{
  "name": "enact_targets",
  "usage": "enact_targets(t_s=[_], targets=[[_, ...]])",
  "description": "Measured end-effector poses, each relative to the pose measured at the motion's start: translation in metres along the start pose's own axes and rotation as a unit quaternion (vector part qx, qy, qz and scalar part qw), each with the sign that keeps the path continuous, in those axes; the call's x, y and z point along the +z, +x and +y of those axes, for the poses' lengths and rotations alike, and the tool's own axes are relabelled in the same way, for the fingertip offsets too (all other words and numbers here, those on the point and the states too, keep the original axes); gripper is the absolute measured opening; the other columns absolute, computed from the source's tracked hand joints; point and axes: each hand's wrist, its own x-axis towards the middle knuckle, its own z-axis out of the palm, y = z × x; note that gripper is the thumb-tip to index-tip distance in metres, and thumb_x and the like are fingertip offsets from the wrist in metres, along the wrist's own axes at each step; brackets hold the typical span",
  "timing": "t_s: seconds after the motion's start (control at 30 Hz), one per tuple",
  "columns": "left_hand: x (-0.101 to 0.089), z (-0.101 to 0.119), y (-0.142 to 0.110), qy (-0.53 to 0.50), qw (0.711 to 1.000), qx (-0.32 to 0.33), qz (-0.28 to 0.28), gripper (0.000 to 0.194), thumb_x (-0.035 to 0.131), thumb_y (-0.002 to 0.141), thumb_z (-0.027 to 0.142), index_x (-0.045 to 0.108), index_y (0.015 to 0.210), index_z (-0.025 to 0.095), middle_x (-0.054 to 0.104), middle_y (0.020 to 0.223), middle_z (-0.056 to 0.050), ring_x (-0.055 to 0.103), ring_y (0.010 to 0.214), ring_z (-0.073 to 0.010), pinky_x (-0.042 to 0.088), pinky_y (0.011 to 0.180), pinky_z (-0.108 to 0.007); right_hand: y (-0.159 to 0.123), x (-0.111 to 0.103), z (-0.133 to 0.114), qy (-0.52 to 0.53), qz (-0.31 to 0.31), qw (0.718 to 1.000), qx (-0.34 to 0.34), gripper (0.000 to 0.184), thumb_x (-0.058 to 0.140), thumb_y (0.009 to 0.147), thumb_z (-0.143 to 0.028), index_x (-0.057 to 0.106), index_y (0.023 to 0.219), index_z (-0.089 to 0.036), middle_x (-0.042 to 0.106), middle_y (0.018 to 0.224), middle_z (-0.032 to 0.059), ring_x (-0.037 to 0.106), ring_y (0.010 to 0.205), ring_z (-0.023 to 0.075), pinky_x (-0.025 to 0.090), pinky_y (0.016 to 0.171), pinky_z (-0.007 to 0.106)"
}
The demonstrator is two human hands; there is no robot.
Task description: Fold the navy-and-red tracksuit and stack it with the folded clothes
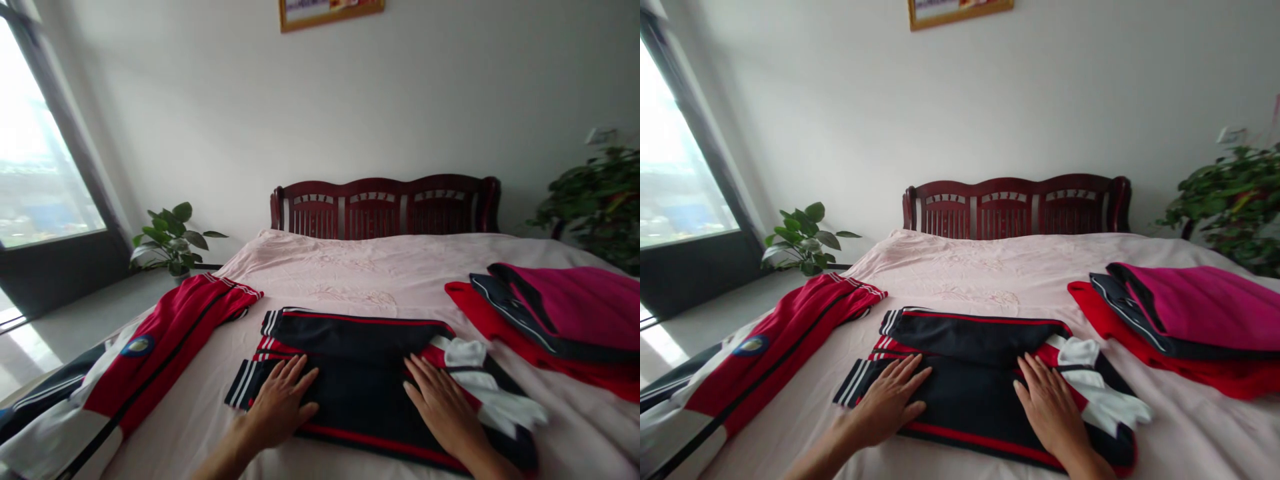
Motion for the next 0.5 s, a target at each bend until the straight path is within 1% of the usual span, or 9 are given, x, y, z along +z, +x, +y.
enact_targets(t_s=[0.03,0.1,0.13,0.17,0.2,0.27,0.33,0.4,0.5], targets=[[-0.003,-0.008,0.001,-0.034,0.999,-0.008,0.012,0.051,0.055,0.091,0.048,0.057,0.140,0.032,0.047,0.154,-0.008,0.043,0.142,-0.0297,0.033,0.117,-0.050,0.000,0.002,0.001,-0.001,0.007,1.000,-0.006,0.059,0.031,0.099,-0.053,0.058,0.138,-0.018,0.056,0.144,0.0109,0.052,0.133,0.0300,0.043,0.108,0.052],[-0.008,-0.026,0.008,-0.131,0.986,-0.069,0.069,0.036,0.053,0.091,0.041,0.072,0.119,0.029,0.067,0.134,-0.006,0.060,0.126,-0.0263,0.044,0.109,-0.040,0.000,0.004,0.001,0.001,0.020,1.000,-0.008,0.059,0.031,0.099,-0.054,0.059,0.137,-0.019,0.057,0.144,0.0106,0.053,0.132,0.0302,0.044,0.107,0.052],[-0.011,-0.037,0.014,-0.178,0.971,-0.117,0.108,0.033,0.050,0.091,0.038,0.076,0.110,0.027,0.074,0.122,-0.005,0.066,0.117,-0.0250,0.048,0.104,-0.037,-0.001,0.004,0.001,0.002,0.025,1.000,-0.005,0.058,0.032,0.098,-0.054,0.059,0.137,-0.020,0.057,0.143,0.0103,0.053,0.132,0.0303,0.044,0.107,0.052],[-0.014,-0.048,0.021,-0.214,0.951,-0.167,0.146,0.034,0.049,0.091,0.038,0.077,0.105,0.025,0.077,0.112,-0.005,0.069,0.108,-0.0243,0.051,0.097,-0.034,-0.001,0.005,0.001,0.005,0.029,1.000,-0.001,0.058,0.032,0.098,-0.055,0.059,0.137,-0.021,0.058,0.143,0.0100,0.053,0.132,0.0302,0.044,0.107,0.052],[-0.017,-0.061,0.028,-0.236,0.930,-0.215,0.180,0.035,0.048,0.091,0.038,0.076,0.105,0.023,0.078,0.108,-0.006,0.071,0.103,-0.0243,0.052,0.092,-0.032,-0.001,0.005,0.000,0.007,0.031,0.999,0.002,0.057,0.033,0.098,-0.055,0.058,0.137,-0.022,0.058,0.143,0.0098,0.053,0.132,0.0301,0.044,0.107,0.052],[-0.022,-0.086,0.043,-0.241,0.899,-0.289,0.223,0.040,0.047,0.090,0.039,0.072,0.113,0.017,0.077,0.109,-0.009,0.071,0.102,-0.0249,0.052,0.088,-0.031,-0.001,0.004,-0.001,0.010,0.036,0.999,0.006,0.056,0.034,0.098,-0.054,0.058,0.138,-0.022,0.058,0.142,0.0096,0.053,0.131,0.0297,0.044,0.107,0.052],[-0.025,-0.107,0.055,-0.231,0.879,-0.341,0.239,0.046,0.047,0.089,0.038,0.066,0.121,0.012,0.075,0.114,-0.013,0.071,0.103,-0.0258,0.052,0.086,-0.032,-0.001,0.004,-0.001,0.012,0.039,0.999,0.005,0.056,0.033,0.098,-0.054,0.058,0.137,-0.023,0.059,0.142,0.0094,0.054,0.131,0.0295,0.044,0.107,0.051],[-0.025,-0.123,0.066,-0.227,0.863,-0.379,0.244,0.048,0.051,0.087,0.037,0.064,0.122,0.009,0.075,0.113,-0.016,0.071,0.100,-0.0261,0.052,0.082,-0.032,0.000,0.002,-0.001,0.013,0.038,0.999,0.004,0.055,0.034,0.098,-0.054,0.058,0.137,-0.023,0.059,0.141,0.0092,0.054,0.130,0.0296,0.045,0.106,0.051],[-0.021,-0.135,0.078,-0.226,0.861,-0.393,0.230,0.042,0.057,0.084,0.041,0.069,0.111,0.012,0.078,0.096,-0.010,0.073,0.088,-0.0255,0.051,0.073,-0.031,0.000,-0.001,-0.001,0.017,0.025,1.000,0.004,0.056,0.035,0.097,-0.054,0.058,0.138,-0.022,0.059,0.142,0.0092,0.055,0.130,0.0303,0.045,0.105,0.052]])
